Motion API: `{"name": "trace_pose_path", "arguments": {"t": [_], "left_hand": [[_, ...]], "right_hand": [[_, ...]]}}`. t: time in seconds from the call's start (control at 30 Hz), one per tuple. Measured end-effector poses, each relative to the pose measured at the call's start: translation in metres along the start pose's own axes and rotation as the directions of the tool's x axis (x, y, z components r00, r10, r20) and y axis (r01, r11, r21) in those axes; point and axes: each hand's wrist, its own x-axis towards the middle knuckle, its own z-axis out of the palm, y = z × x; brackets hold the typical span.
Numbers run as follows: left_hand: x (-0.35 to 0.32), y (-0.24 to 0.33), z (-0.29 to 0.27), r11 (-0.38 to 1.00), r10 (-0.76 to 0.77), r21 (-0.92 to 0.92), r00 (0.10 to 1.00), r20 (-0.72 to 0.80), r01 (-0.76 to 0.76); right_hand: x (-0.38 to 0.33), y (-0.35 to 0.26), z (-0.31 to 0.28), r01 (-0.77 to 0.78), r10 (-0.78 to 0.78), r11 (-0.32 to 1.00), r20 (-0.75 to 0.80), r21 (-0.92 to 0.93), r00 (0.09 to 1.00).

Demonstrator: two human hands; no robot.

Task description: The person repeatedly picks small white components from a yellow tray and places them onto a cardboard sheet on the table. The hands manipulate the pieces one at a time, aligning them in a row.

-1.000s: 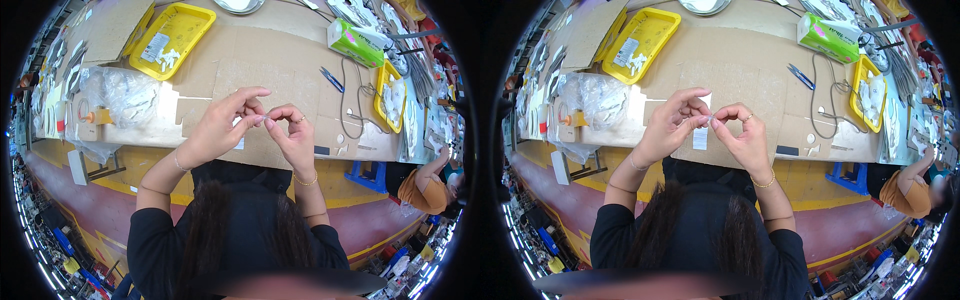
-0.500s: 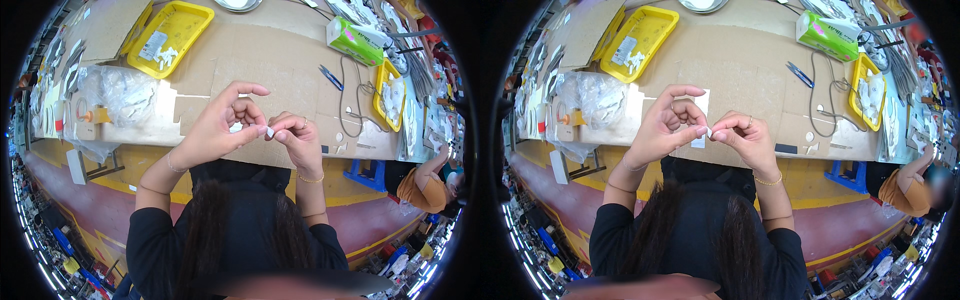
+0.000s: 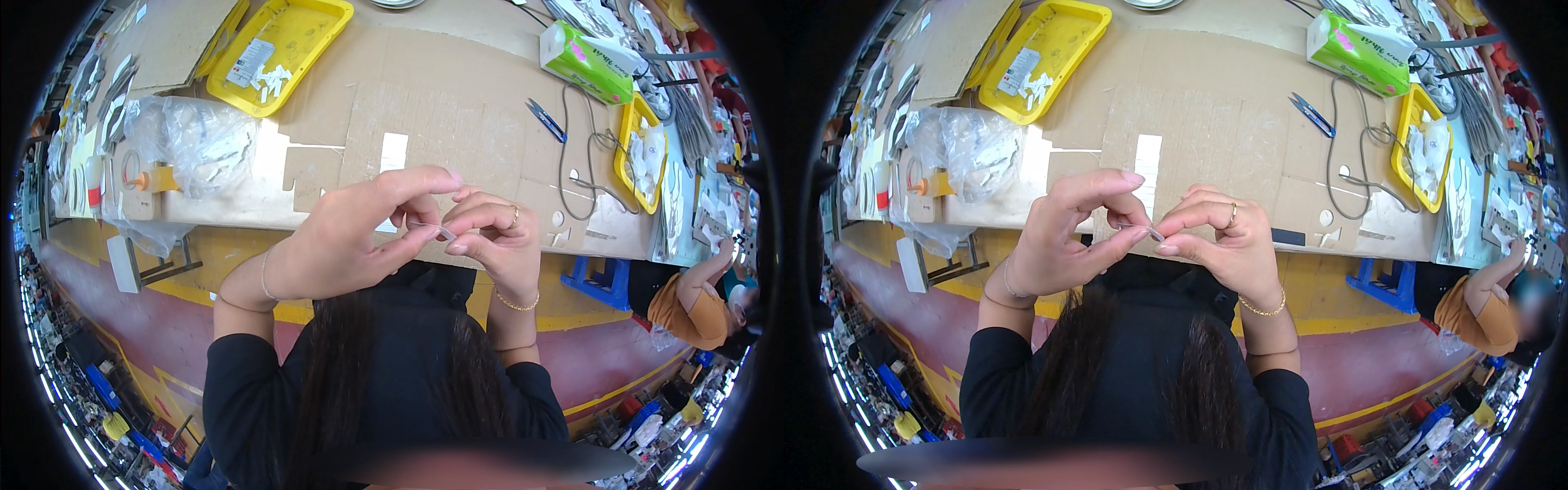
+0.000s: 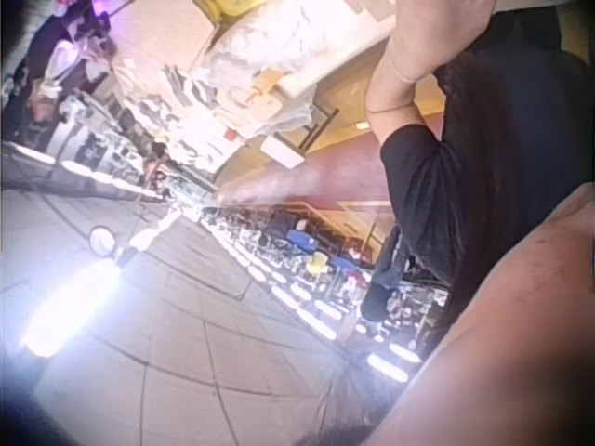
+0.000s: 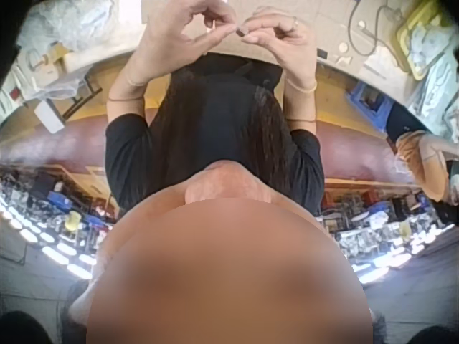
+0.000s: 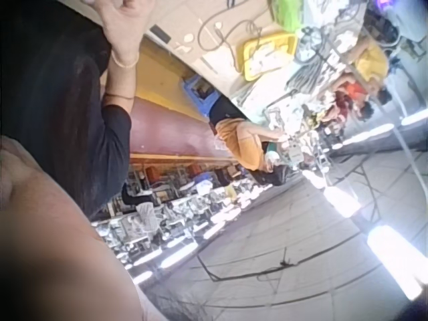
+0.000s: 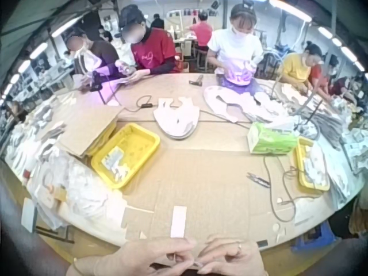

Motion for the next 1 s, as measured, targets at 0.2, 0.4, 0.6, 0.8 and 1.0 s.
{"name": "trace_pose_path", "arguments": {"t": [0.2,0.4,0.6,0.8,1.0], "left_hand": [[0.000,0.003,0.000,1.000,0.025,0.005,1.000,0.006,-0.025],[-0.002,0.005,0.002,0.999,0.053,-0.004,0.998,-0.027,-0.053],[-0.005,0.007,-0.002,0.999,0.052,0.002,0.998,0.018,-0.052],[-0.004,0.012,-0.005,0.997,0.033,0.068,0.998,0.061,-0.037],[-0.002,0.012,-0.004,0.997,0.060,0.046,0.997,0.055,-0.062]], "right_hand": [[-0.002,-0.008,0.004,0.085,-0.097,0.969,-0.039,-0.233,0.995],[-0.003,-0.013,0.008,0.111,-0.133,0.941,-0.048,-0.319,0.990],[-0.004,-0.016,0.011,0.132,-0.161,0.930,-0.056,-0.342,0.985],[-0.002,-0.016,0.010,0.130,-0.155,0.936,-0.051,-0.326,0.987],[-0.002,-0.016,0.009,0.131,-0.149,0.945,-0.039,-0.299,0.988]]}}
